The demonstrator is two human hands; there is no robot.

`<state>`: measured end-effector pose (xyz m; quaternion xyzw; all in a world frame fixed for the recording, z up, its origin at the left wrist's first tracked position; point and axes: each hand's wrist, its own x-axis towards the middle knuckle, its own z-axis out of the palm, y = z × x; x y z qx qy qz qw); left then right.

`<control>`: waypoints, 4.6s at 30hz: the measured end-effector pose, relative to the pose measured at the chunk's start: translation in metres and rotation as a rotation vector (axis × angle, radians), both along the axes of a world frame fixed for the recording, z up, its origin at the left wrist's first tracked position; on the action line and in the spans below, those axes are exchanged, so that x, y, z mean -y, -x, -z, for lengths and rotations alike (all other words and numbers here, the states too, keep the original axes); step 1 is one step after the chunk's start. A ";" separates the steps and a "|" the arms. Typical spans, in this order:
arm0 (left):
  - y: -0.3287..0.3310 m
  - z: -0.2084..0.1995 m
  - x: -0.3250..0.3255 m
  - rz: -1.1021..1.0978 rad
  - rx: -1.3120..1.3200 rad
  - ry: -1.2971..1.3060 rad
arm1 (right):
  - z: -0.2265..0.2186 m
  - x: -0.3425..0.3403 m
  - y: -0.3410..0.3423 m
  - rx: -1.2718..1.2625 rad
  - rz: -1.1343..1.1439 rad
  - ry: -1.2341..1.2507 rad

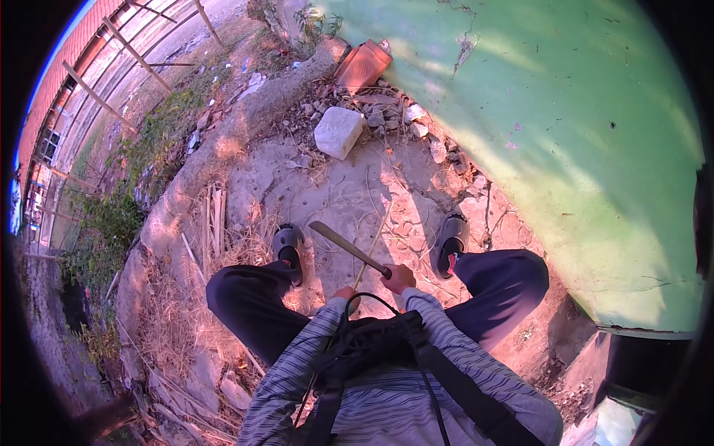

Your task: The person shaves and thins a wooden strip using a machete, peeling layers along its length.

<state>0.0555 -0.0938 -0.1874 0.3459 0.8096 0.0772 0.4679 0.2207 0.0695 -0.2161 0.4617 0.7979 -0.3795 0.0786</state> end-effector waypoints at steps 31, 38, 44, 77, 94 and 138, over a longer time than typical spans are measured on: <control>-0.008 0.027 0.039 0.364 -0.164 0.014 | 0.020 -0.017 -0.001 0.070 0.132 0.077; -0.002 0.002 0.048 0.360 -0.095 0.021 | 0.007 0.003 0.003 -0.039 -0.004 0.102; -0.008 0.008 0.059 0.344 -0.141 0.089 | 0.030 -0.003 -0.011 0.064 0.191 0.069; 0.003 -0.047 0.049 0.332 -0.037 0.107 | 0.049 -0.003 -0.019 -0.081 0.053 0.090; 0.003 -0.050 0.046 0.229 -0.091 0.151 | 0.024 0.017 0.007 -0.138 0.029 0.123; -0.010 -0.104 0.018 0.295 -0.116 0.047 | 0.045 -0.013 -0.006 0.050 0.164 0.168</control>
